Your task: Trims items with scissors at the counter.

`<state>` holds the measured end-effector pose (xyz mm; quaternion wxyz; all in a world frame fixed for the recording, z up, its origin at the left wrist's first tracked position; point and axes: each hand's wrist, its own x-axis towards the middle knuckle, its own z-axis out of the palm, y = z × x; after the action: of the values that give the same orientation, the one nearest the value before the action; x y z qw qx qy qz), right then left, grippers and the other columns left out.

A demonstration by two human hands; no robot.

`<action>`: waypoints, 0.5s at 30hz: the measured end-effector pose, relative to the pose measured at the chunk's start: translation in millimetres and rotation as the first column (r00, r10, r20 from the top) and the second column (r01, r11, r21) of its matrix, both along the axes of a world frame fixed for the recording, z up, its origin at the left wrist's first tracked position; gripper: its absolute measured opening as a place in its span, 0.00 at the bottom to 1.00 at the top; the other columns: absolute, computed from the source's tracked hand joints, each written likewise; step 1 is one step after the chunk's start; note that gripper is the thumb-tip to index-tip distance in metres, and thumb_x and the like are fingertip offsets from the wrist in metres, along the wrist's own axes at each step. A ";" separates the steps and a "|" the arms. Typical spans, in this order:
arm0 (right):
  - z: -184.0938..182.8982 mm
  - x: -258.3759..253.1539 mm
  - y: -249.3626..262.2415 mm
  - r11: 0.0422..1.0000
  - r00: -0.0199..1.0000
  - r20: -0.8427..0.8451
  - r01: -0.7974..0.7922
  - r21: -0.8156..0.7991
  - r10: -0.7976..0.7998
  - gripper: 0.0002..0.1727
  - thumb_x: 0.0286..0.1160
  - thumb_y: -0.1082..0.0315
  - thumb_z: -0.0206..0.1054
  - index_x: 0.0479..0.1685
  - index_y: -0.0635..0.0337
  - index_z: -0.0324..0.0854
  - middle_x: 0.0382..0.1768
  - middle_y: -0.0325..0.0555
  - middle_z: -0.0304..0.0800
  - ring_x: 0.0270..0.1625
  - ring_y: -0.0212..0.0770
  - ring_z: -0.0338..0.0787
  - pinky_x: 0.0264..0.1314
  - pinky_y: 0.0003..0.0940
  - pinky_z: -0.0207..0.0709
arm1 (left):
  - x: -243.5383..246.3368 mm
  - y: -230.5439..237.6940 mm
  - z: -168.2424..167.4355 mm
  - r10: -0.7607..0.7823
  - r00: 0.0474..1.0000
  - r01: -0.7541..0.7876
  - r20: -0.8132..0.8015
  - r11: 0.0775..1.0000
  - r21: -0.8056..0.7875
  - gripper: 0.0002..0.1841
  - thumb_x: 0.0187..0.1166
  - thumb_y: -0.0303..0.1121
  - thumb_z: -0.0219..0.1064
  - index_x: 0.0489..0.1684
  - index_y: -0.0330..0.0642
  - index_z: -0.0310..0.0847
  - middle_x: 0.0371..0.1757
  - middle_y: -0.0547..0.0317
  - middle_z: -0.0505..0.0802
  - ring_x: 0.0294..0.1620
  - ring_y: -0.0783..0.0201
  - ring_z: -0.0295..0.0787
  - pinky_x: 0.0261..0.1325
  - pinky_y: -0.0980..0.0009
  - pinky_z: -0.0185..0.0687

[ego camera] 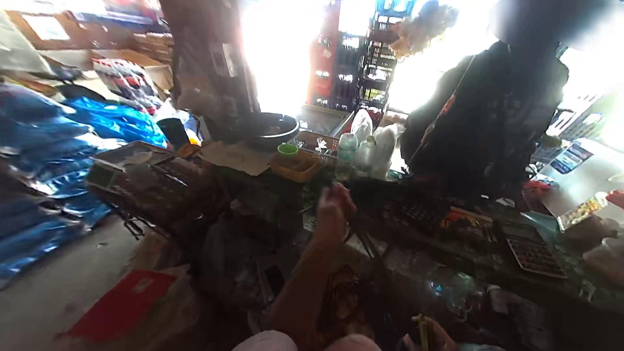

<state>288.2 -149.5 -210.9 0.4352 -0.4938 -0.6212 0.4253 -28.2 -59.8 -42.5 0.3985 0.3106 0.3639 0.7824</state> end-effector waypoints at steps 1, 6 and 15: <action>-0.5 9.4 0.7 1.000 0.994 0.106 0.010 0.008 -0.011 0.29 0.49 0.75 0.84 0.57 0.74 0.84 0.42 0.50 0.94 0.39 0.33 0.93 0.45 0.32 0.89 | -23.2 -5.2 -3.9 0.088 0.996 -0.089 -0.011 0.996 -0.010 0.15 0.96 0.42 0.43 0.52 0.44 0.74 0.28 0.70 0.83 0.26 0.74 0.82 0.36 0.75 0.85; 13.2 50.7 6.3 0.993 0.996 -0.062 0.054 -0.103 -0.061 0.30 0.49 0.79 0.80 0.60 0.68 0.81 0.39 0.48 0.94 0.31 0.43 0.95 0.31 0.41 0.94 | -101.0 -30.7 -21.0 0.301 0.951 -0.303 0.070 0.953 0.022 0.11 0.97 0.40 0.42 0.47 0.53 0.68 0.30 0.74 0.82 0.25 0.77 0.79 0.33 0.79 0.83; 98.6 96.2 32.8 0.964 0.966 -0.037 0.257 0.068 -0.255 0.23 0.52 0.78 0.78 0.53 0.60 0.82 0.30 0.42 0.94 0.21 0.36 0.90 0.22 0.31 0.87 | -156.0 -46.5 -90.2 0.351 0.931 -0.349 0.098 0.936 -0.035 0.14 0.97 0.37 0.38 0.43 0.54 0.69 0.27 0.73 0.80 0.25 0.76 0.78 0.34 0.80 0.80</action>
<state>384.4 -116.7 -112.3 0.5129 -0.5478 -0.5611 0.3494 -184.2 -106.3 -132.7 0.2736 0.1969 0.3991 0.8527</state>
